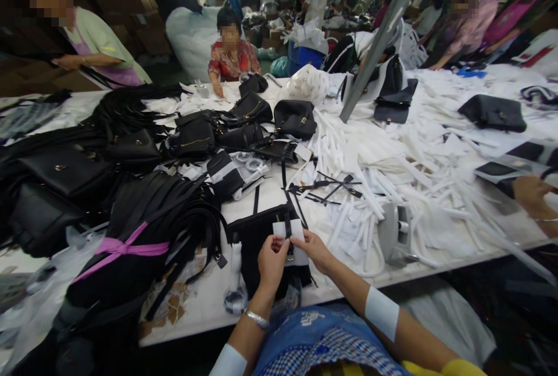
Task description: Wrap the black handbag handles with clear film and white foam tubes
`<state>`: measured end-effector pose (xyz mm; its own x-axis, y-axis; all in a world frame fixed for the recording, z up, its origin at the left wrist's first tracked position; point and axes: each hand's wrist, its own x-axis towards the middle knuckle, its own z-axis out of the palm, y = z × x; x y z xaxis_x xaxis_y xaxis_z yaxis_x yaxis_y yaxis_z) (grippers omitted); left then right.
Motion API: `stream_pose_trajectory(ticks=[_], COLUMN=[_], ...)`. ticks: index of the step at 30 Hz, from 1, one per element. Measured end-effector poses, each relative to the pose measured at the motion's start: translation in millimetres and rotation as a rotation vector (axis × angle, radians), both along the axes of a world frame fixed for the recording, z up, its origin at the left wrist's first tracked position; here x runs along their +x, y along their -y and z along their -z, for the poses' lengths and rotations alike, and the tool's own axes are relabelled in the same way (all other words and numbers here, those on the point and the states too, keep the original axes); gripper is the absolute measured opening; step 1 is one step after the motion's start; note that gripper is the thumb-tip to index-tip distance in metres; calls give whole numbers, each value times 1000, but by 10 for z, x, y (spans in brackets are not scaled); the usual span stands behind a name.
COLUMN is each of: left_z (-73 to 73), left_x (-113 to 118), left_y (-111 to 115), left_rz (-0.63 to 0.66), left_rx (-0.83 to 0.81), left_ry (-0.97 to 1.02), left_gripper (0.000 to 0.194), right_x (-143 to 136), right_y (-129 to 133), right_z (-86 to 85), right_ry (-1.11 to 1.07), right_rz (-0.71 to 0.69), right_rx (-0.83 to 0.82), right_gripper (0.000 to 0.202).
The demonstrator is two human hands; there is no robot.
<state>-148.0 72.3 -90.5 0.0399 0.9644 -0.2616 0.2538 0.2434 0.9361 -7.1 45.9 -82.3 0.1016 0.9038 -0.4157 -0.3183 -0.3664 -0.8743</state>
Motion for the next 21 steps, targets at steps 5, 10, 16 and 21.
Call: stream_pose_trajectory(ticks=[5, 10, 16, 21], left_z=[-44, -73, 4, 40], left_x=[-67, 24, 148, 111], left_y=[-52, 11, 135, 111], left_rz=[-72, 54, -34, -23], left_rx=[-267, -447, -254, -232], left_ry=[343, 511, 395, 348], left_gripper=[54, 51, 48, 47], right_x=[-42, -102, -129, -106], right_y=[22, 54, 78, 145], right_z=[14, 173, 267, 211], right_ry=[-138, 29, 355, 551], right_rz=[11, 90, 177, 151], right_rx=[-17, -7, 15, 26], right_gripper=[39, 39, 34, 30])
